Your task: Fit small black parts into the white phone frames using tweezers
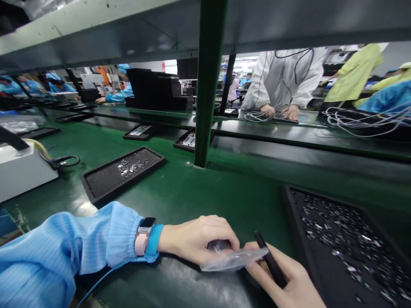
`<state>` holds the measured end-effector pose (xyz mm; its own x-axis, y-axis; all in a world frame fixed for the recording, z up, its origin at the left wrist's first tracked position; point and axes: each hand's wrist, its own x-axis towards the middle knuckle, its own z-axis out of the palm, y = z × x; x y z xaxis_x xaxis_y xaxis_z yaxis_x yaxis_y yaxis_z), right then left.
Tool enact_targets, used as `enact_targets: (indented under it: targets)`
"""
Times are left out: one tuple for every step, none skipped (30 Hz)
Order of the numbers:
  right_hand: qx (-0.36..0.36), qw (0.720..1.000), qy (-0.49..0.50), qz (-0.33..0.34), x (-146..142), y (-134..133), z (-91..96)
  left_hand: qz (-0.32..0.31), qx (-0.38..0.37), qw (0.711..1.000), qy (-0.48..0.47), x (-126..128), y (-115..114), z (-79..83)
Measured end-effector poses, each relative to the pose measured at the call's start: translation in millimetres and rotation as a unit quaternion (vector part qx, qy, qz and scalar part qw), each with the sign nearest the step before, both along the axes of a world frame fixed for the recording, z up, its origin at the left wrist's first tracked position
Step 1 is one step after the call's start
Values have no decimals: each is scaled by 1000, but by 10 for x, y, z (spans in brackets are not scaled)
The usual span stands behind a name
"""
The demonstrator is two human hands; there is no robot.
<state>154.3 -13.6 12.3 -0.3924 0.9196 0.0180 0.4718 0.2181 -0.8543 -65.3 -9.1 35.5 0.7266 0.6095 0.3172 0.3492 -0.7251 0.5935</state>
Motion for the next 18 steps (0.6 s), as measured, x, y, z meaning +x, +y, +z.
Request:
enact_targets:
  targets:
    - [-10,1000,4,6,8,1,-10,3,-9,1000,-5,-3,-2,-11]
    - [-14,1000,8,9,11,0,-20,5,-16,1000,-10,-6,-6,-24]
    - [-16,1000,11,13,9,-4,-31,8,-23,1000,-12,-8,-10,-38]
    - [-13,1000,15,17,0,-10,-42,12,-29,999,-13,-10,-16,-54]
    - [-7,1000,21,19,-15,-17,-52,17,-34,999,-14,-13,-23,-70]
    - [3,999,30,17,-35,-23,-58,24,-38,999,-14,-18,-29,-85]
    - [16,999,39,12,-59,-26,-59,34,-43,998,-14,-28,-33,-98]
    - [28,998,47,9,-87,-25,-53,44,-50,998,-14,-41,-31,-108]
    - [38,998,55,11,-117,-20,-38,50,-56,997,-12,-59,-25,-114]
    - [47,997,65,15,-148,-12,-16,54,-65,996,-11,-80,-14,-115]
    - [52,995,76,22,-177,-2,13,52,-72,996,-10,-102,0,-112]
    - [56,994,87,30,-205,8,47,49,-76,996,-8,-125,14,-103]
    - [56,993,93,36,-230,14,82,45,-77,996,-6,-145,26,-92]
    - [55,993,98,41,-252,17,115,40,-75,996,-2,-163,33,-78]
    - [53,993,101,43,-270,16,143,37,-71,997,1,-178,35,-63]
    - [49,993,102,43,-284,11,165,35,-66,997,4,-189,32,-48]
    - [45,993,102,41,-293,5,178,34,-61,998,4,-195,25,-34]
    - [41,993,101,39,-299,-1,185,37,-56,998,2,-199,16,-19]
